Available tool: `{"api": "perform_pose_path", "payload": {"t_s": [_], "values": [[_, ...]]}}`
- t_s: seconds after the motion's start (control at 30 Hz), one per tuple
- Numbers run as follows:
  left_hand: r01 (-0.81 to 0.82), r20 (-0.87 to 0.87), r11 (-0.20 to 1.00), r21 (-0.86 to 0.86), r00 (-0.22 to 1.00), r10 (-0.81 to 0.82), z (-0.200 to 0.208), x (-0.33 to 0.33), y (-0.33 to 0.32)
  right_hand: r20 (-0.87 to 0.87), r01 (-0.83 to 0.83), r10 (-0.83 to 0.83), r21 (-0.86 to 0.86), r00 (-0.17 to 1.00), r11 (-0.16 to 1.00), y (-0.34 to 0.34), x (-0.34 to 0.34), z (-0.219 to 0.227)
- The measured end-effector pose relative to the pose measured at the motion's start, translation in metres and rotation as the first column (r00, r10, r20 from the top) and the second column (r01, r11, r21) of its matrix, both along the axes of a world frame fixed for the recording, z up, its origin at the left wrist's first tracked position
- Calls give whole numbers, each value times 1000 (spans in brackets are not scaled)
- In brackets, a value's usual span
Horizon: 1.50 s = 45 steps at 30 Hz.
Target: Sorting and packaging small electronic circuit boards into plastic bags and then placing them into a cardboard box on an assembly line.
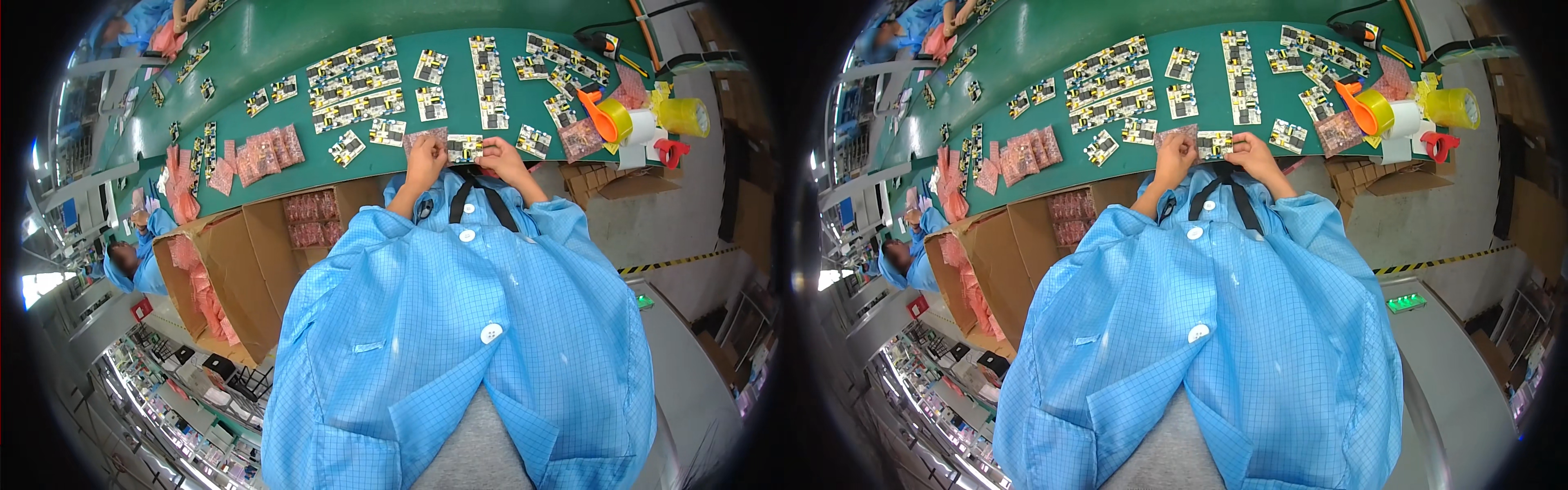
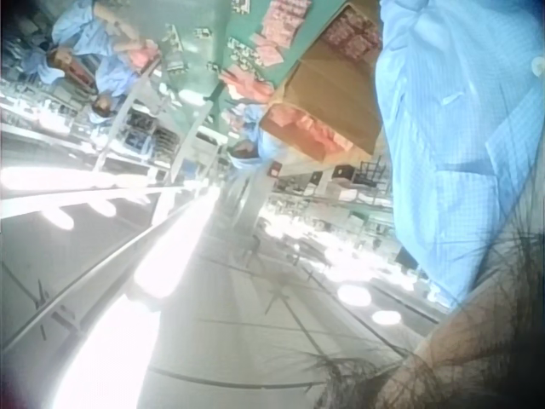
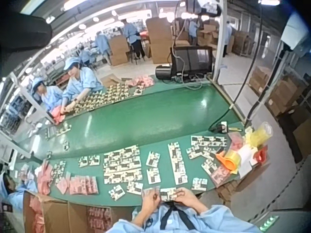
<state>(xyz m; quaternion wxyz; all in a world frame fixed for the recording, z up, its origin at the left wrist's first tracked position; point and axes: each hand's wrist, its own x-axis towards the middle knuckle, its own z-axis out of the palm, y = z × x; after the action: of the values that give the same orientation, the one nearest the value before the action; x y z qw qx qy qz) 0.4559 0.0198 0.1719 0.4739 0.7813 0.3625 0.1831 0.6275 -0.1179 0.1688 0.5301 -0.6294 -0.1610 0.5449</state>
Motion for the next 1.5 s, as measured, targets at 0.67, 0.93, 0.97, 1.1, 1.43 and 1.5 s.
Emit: {"api": "perform_pose_path", "payload": {"t_s": [0.67,0.93,0.97,1.1,1.43,1.5], "values": [[69,76,968,240,993,-89,26,-3,2,15,-95,97,-92,995,991,15,-8,26],[-9,109,960,280,994,-23,38,-6,0,-23,-31,29,-105,999,994,25,-12,38],[-14,103,959,282,995,-16,40,-5,3,10,-74,76,-142,997,987,29,-11,46],[-61,114,957,285,993,29,50,-6,5,116,51,-31,-173,993,984,43,-11,54],[-264,213,937,230,953,216,69,-11,27,127,-195,213,-144,969,970,89,-16,79],[-264,218,929,260,953,210,73,-17,36,113,-262,289,-206,951,943,104,-20,99]]}}
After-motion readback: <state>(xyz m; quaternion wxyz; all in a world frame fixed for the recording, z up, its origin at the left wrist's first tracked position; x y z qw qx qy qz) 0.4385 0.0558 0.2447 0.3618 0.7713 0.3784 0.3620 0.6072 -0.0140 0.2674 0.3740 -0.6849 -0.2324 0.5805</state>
